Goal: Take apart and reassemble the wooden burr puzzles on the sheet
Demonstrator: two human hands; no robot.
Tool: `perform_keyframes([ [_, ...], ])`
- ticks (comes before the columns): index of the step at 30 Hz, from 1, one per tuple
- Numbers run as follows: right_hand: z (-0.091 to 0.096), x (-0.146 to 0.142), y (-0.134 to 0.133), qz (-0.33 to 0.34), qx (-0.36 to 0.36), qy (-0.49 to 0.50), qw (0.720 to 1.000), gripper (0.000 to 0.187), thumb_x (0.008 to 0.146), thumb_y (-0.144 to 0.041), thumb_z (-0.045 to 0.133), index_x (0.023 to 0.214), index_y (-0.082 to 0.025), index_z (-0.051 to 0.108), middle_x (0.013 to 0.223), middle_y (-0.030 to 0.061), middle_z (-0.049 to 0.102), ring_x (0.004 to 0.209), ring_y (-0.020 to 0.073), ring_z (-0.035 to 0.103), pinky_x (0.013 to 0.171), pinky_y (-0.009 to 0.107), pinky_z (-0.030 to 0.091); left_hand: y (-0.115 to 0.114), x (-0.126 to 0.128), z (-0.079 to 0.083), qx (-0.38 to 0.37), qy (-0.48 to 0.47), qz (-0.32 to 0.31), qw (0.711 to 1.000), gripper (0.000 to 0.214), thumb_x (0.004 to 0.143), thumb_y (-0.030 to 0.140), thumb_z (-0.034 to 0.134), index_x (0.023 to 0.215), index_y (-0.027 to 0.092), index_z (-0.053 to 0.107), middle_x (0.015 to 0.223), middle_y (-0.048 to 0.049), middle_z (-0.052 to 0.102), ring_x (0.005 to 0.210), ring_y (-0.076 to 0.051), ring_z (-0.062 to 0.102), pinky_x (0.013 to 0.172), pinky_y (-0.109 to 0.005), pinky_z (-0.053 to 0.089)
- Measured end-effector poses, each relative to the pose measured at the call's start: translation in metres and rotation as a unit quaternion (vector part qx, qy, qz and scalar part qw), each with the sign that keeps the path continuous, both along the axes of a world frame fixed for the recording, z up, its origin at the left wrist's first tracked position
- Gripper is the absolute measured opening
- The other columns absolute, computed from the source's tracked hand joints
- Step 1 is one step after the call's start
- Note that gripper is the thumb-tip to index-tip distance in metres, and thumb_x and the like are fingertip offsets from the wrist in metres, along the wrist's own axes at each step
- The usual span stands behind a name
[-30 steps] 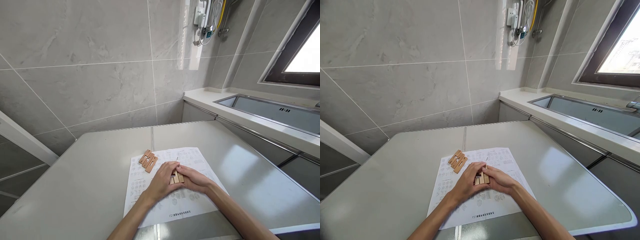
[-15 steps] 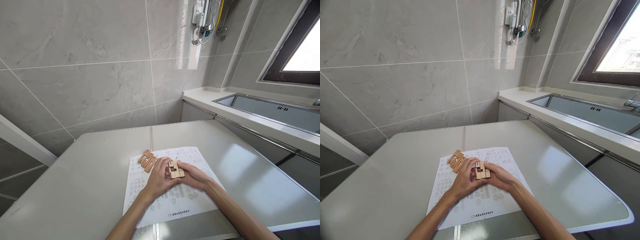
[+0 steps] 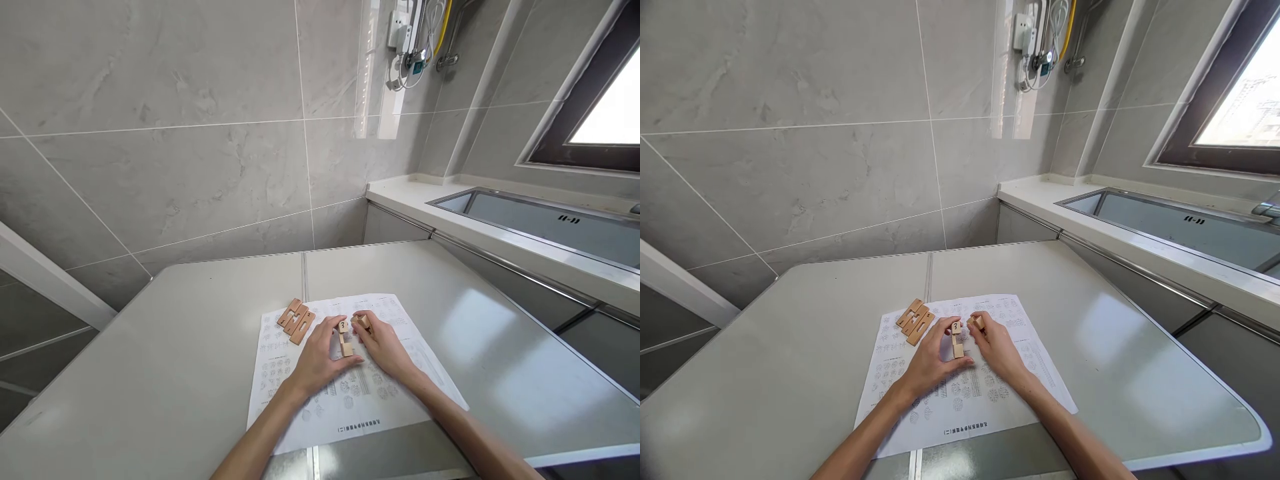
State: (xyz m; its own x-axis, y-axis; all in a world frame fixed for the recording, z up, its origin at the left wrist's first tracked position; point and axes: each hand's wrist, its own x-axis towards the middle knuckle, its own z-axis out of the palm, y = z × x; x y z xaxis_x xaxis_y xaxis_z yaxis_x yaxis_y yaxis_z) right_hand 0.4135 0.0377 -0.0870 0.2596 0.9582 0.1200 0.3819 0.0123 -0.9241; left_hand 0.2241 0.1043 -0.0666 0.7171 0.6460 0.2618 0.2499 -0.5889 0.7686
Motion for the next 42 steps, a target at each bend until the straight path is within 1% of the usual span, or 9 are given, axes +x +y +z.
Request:
perform_keyframes([
  [7, -0.009, 0.0, 0.0, 0.005, 0.056, -0.153, 0.987, 0.019, 0.104, -0.033, 0.048, 0.117, -0.029, 0.06, 0.113, 0.0081, 0.07, 0.107, 0.0292, 0.064, 0.09, 0.045, 0.053, -0.002, 0.0, 0.003, -0.03, 0.005, 0.03, 0.999, 0.078, 0.08, 0.061, 0.081, 0.144, 0.032, 0.048, 0.139, -0.0074, 0.061, 0.123, -0.029, 0.06, 0.105, -0.047, 0.051],
  [14, -0.013, 0.0, 0.0, 0.035, 0.076, -0.169, 0.982, 0.015, 0.101, -0.027, 0.051, 0.112, -0.028, 0.063, 0.113, 0.009, 0.067, 0.11, 0.0303, 0.06, 0.094, 0.048, 0.052, -0.005, 0.001, 0.002, -0.059, 0.026, 0.055, 0.996, 0.08, 0.077, 0.06, 0.083, 0.142, 0.029, 0.047, 0.132, -0.0083, 0.064, 0.118, -0.031, 0.062, 0.098, -0.046, 0.053],
  [18, -0.009, 0.002, 0.0, 0.029, 0.051, -0.097, 0.994, 0.015, 0.102, -0.036, 0.052, 0.104, -0.027, 0.065, 0.117, 0.0085, 0.069, 0.111, 0.0298, 0.061, 0.095, 0.048, 0.05, -0.005, 0.001, 0.004, -0.059, 0.02, 0.05, 0.997, 0.076, 0.078, 0.061, 0.082, 0.138, 0.029, 0.049, 0.13, -0.0072, 0.065, 0.112, -0.029, 0.063, 0.094, -0.045, 0.054],
  [22, 0.001, 0.006, 0.002, -0.018, -0.005, 0.029, 0.999, 0.036, 0.101, -0.056, 0.052, 0.087, -0.024, 0.064, 0.118, 0.0085, 0.071, 0.104, 0.0282, 0.065, 0.091, 0.044, 0.05, -0.005, 0.001, 0.004, -0.056, 0.02, 0.037, 0.998, 0.074, 0.079, 0.061, 0.081, 0.137, 0.029, 0.049, 0.128, -0.0068, 0.065, 0.112, -0.028, 0.063, 0.095, -0.044, 0.053],
  [25, 0.013, 0.009, 0.001, -0.027, -0.009, 0.094, 0.995, 0.045, 0.099, -0.065, 0.052, 0.09, -0.024, 0.069, 0.114, 0.0074, 0.072, 0.106, 0.0273, 0.064, 0.096, 0.042, 0.047, -0.005, 0.002, 0.004, -0.052, 0.027, 0.028, 0.998, 0.074, 0.079, 0.06, 0.082, 0.138, 0.029, 0.048, 0.127, -0.0061, 0.065, 0.113, -0.028, 0.063, 0.096, -0.044, 0.053],
  [27, 0.019, 0.011, -0.001, -0.01, -0.011, 0.164, 0.986, 0.048, 0.097, -0.068, 0.053, 0.095, -0.024, 0.072, 0.112, 0.0071, 0.072, 0.106, 0.0267, 0.062, 0.097, 0.041, 0.047, -0.005, 0.002, 0.004, -0.045, 0.027, 0.024, 0.998, 0.073, 0.08, 0.06, 0.082, 0.137, 0.029, 0.048, 0.126, -0.0059, 0.065, 0.113, -0.028, 0.063, 0.096, -0.044, 0.053],
  [32, 0.023, 0.014, -0.004, 0.068, -0.005, 0.365, 0.928, 0.05, 0.094, -0.07, 0.059, 0.099, -0.023, 0.077, 0.123, 0.0091, 0.068, 0.114, 0.0272, 0.06, 0.099, 0.039, 0.05, -0.004, 0.002, 0.0, -0.021, 0.022, 0.024, 0.999, 0.075, 0.08, 0.06, 0.081, 0.138, 0.028, 0.047, 0.127, -0.0071, 0.066, 0.114, -0.029, 0.064, 0.097, -0.046, 0.053],
  [37, 0.025, 0.016, -0.004, 0.125, -0.018, 0.408, 0.904, 0.051, 0.099, -0.069, 0.051, 0.108, -0.025, 0.075, 0.133, 0.0111, 0.066, 0.121, 0.0292, 0.062, 0.105, 0.045, 0.051, -0.003, 0.002, -0.003, 0.059, -0.02, 0.024, 0.998, 0.071, 0.083, 0.056, 0.081, 0.141, 0.031, 0.048, 0.138, -0.0087, 0.061, 0.126, -0.031, 0.058, 0.107, -0.05, 0.048],
  [42, 0.031, 0.013, -0.009, 0.196, -0.056, 0.348, 0.915, 0.056, 0.098, -0.072, 0.047, 0.111, -0.024, 0.072, 0.13, 0.0137, 0.069, 0.121, 0.0314, 0.065, 0.102, 0.05, 0.052, -0.002, 0.002, -0.004, 0.129, -0.038, 0.037, 0.99, 0.071, 0.082, 0.059, 0.08, 0.141, 0.033, 0.05, 0.149, -0.0127, 0.047, 0.139, -0.035, 0.047, 0.111, -0.053, 0.045],
])
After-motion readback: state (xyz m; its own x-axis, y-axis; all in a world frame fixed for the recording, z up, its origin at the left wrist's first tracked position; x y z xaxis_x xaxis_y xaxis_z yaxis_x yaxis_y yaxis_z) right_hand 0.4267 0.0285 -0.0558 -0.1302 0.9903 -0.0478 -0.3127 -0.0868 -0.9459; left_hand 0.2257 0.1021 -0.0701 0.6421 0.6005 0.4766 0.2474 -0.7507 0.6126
